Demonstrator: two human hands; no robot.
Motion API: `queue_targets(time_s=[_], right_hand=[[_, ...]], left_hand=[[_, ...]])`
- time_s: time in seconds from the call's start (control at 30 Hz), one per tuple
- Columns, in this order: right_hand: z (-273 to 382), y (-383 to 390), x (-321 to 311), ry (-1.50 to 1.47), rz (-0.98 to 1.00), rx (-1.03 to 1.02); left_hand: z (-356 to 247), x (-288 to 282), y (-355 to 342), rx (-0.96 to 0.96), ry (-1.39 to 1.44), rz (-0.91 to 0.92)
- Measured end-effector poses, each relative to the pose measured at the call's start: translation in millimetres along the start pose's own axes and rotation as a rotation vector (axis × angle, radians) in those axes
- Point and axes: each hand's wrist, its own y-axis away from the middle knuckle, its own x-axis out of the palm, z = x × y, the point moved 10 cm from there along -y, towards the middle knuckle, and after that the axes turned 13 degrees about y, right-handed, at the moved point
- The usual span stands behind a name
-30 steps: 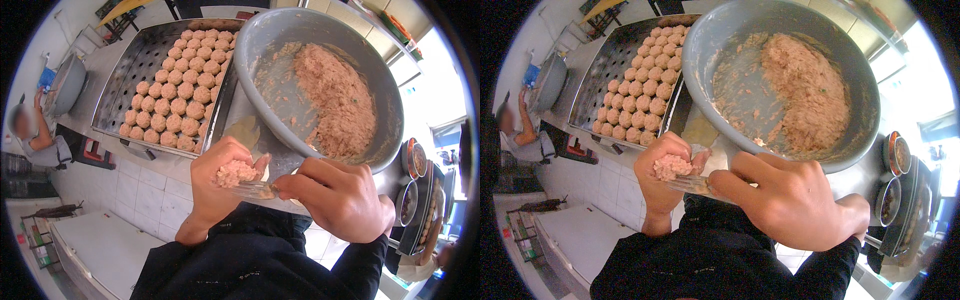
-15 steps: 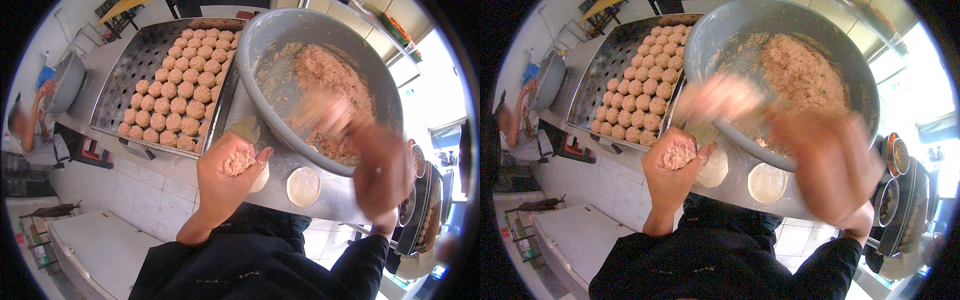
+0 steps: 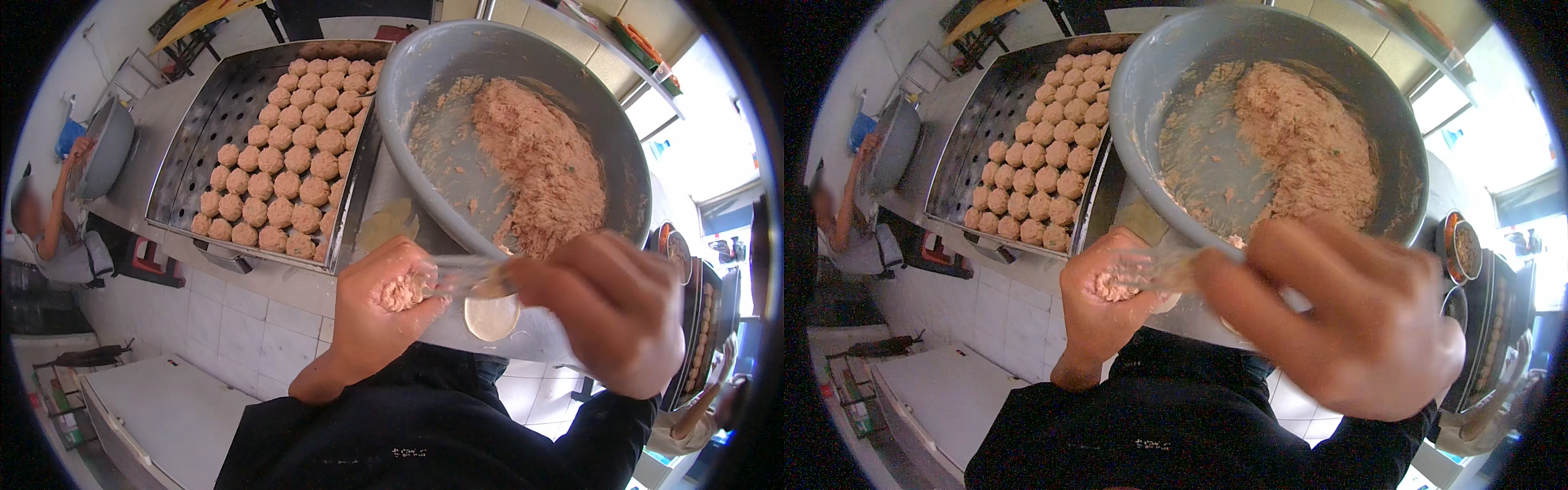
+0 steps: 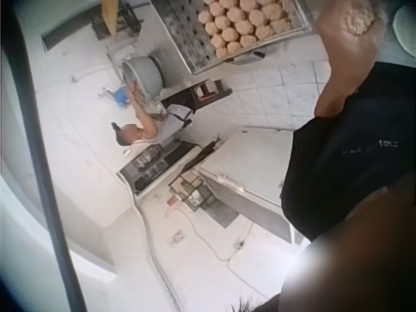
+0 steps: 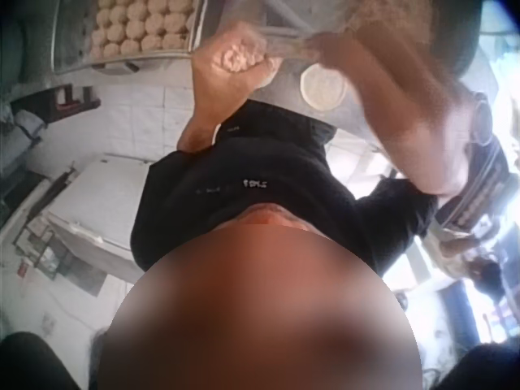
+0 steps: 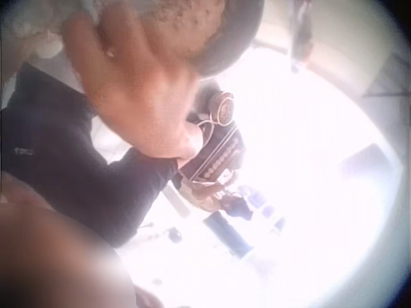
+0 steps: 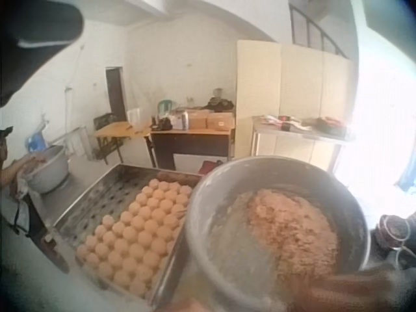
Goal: The person scoops meat filling from a large bowl using a fork and places it onto round dough wrappers held in the left hand. The filled dumplings are then placed onto a metal tray. The process is repeated continuously.
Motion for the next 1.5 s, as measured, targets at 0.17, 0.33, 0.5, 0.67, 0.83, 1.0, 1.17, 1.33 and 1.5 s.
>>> queue_targets(time_s=[0.17, 0.33, 0.5, 0.67, 0.83, 1.0, 1.17, 1.33, 1.5], right_hand=[[38, -18, 17, -0.070, -0.134, -0.160], [46, -10, 15, 0.134, -0.222, -0.220], [52, -12, 22, 0.219, -0.260, -0.246], [52, -13, 20, 0.158, -0.223, -0.198], [52, -17, 14, 0.212, -0.229, -0.210], [41, -19, -5, 0.166, -0.310, -0.197], [46, -17, 1, 0.069, -0.265, -0.247], [43, -13, -9, 0.137, -0.415, -0.193], [48, -15, 6, 0.099, -0.267, -0.262]], left_hand=[[-16, -1, 2, 0.109, -0.177, 0.032], [-4, -14, 2, 0.013, -0.207, -0.033], [-8, -9, 4, 0.077, -0.300, -0.035], [-5, -16, 7, 0.033, -0.317, -0.048], [-11, -17, 3, 0.077, -0.285, -0.066], [-29, -25, 4, 0.267, 0.088, -0.238], [-45, -16, 6, 0.412, -0.209, 0.098], [-33, -30, 8, 0.370, -0.021, -0.008], [-39, -21, 6, 0.308, -0.029, 0.030]])
